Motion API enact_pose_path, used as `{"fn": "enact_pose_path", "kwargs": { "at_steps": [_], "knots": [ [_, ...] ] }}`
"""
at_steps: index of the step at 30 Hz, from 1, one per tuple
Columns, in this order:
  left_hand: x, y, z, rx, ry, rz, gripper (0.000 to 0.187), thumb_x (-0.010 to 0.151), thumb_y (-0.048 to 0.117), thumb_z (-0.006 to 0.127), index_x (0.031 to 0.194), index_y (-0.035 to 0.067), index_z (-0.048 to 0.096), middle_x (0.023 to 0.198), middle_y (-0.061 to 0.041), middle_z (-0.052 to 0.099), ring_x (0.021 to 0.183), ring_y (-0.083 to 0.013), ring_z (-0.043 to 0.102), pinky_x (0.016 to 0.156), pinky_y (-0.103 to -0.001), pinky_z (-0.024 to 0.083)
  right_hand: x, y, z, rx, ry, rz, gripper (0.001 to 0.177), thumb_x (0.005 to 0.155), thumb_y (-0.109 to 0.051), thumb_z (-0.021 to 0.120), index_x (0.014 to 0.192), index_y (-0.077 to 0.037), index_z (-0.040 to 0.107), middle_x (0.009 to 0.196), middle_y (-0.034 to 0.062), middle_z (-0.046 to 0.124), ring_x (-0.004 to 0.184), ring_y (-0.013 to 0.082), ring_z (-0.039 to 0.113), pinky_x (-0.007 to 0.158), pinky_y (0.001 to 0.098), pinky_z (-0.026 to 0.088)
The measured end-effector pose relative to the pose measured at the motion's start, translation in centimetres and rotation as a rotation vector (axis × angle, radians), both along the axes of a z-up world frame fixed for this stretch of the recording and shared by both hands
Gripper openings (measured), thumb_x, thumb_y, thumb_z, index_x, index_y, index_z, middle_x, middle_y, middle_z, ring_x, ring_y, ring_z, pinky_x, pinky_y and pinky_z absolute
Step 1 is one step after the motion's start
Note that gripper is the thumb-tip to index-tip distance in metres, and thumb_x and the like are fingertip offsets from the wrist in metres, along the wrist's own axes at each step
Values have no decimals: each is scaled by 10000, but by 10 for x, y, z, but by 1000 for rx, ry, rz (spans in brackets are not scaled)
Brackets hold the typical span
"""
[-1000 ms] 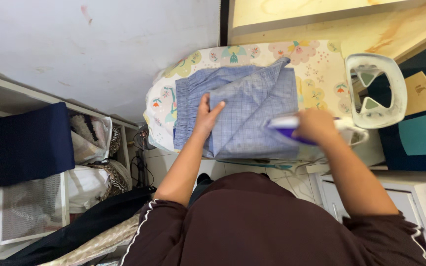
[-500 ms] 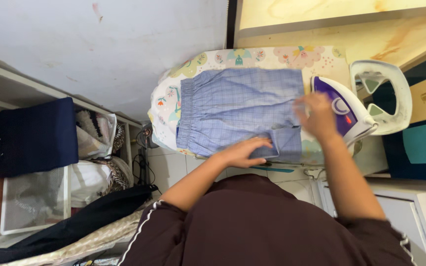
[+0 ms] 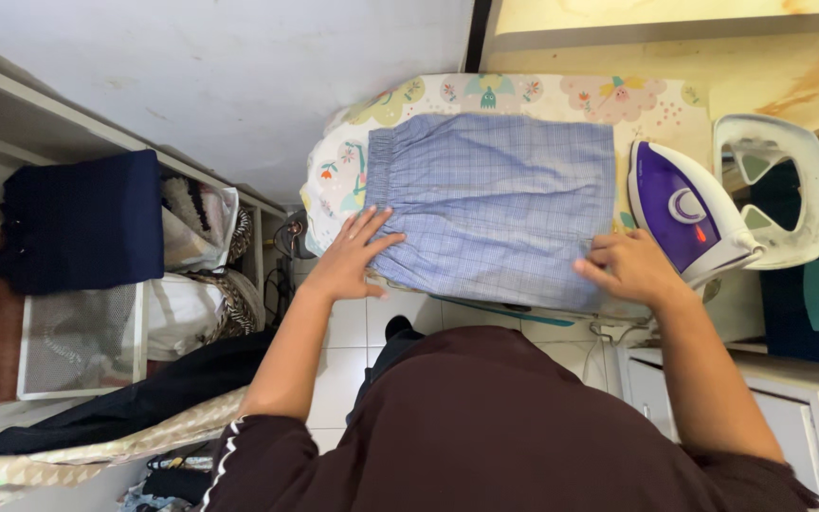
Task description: The person irons a dark blue garment on an ironing board, smoothing the fabric with their hands and using a steam iron. They then switch to a light blue checkered garment, ironing it thoroughly before folding it and placing it into a nearby storage basket. Finally, they pick up a light blue striped shirt and begin ironing it.
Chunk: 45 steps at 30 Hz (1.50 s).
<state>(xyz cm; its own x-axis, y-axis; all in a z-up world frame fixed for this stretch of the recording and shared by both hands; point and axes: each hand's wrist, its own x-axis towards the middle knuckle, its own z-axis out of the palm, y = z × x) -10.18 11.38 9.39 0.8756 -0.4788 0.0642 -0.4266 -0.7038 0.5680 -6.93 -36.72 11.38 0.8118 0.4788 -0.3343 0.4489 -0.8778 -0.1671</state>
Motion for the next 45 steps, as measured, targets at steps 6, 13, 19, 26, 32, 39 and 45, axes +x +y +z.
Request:
{"fn": "enact_pose_path", "kwargs": {
  "at_steps": [6, 13, 19, 26, 32, 39, 45],
  "knots": [
    [-5, 6, -40, 90, -171, 111, 891, 605, -28, 836, 1412, 296, 642, 1530, -83, 470, 1463, -331, 471, 1178, -410, 456, -47, 42, 5, 325, -344, 267, 670, 516, -351, 836, 1158, -189, 735, 1197, 92, 666, 1161, 311, 584, 1009, 513, 367],
    [11, 22, -21, -314, 120, 292, 493, 802, 58, 759, 1268, 125, 614, 1287, -113, 703, 1203, -311, 681, 986, -380, 545, -35, 19, -23, 529, -204, -18, 400, 695, -49, 734, 1078, -160, 755, 1113, 38, 753, 971, 252, 696, 869, 370, 545],
    [37, 20, 6, -538, -5, 260, 301, 957, 190, 792, 1194, 64, 655, 1072, -79, 768, 1022, -207, 702, 948, -335, 546, -8, -31, -3, 915, -43, -370, 248, 892, -37, 691, 1139, -40, 719, 937, 37, 741, 880, 80, 658, 791, 256, 551],
    [94, 16, 82, -1051, 139, 255, 402, 978, 269, 743, 1269, 17, 629, 1101, -41, 715, 998, -98, 672, 891, -254, 553, 41, -49, 113, 1262, -66, -480, 413, 959, -23, 772, 1323, -37, 578, 1115, 62, 677, 1014, 112, 658, 882, 280, 544],
    [166, 1, 8, -950, 133, 459, 436, 963, 353, 729, 1240, 26, 646, 1057, -62, 730, 925, -134, 661, 805, -286, 535, 128, -12, 86, 1004, -130, -695, 521, 995, -102, 745, 1450, -78, 492, 1139, 142, 709, 1031, 215, 694, 853, 343, 581],
    [209, -7, -100, -583, -6, 690, 488, 944, 436, 711, 1217, 35, 661, 1075, -166, 738, 1004, -284, 700, 893, -368, 529, 197, -11, -26, 673, -383, -572, 550, 864, -51, 853, 1351, -119, 606, 1109, 199, 732, 1032, 295, 723, 905, 391, 578],
    [234, -28, -82, -536, -175, 746, 603, 896, 425, 721, 1315, 19, 568, 1259, -228, 639, 1169, -365, 610, 1016, -444, 476, 224, 2, -17, 675, -579, -664, 544, 924, -83, 744, 1430, -69, 545, 1207, 238, 641, 1118, 420, 628, 949, 476, 508]
  ]
}}
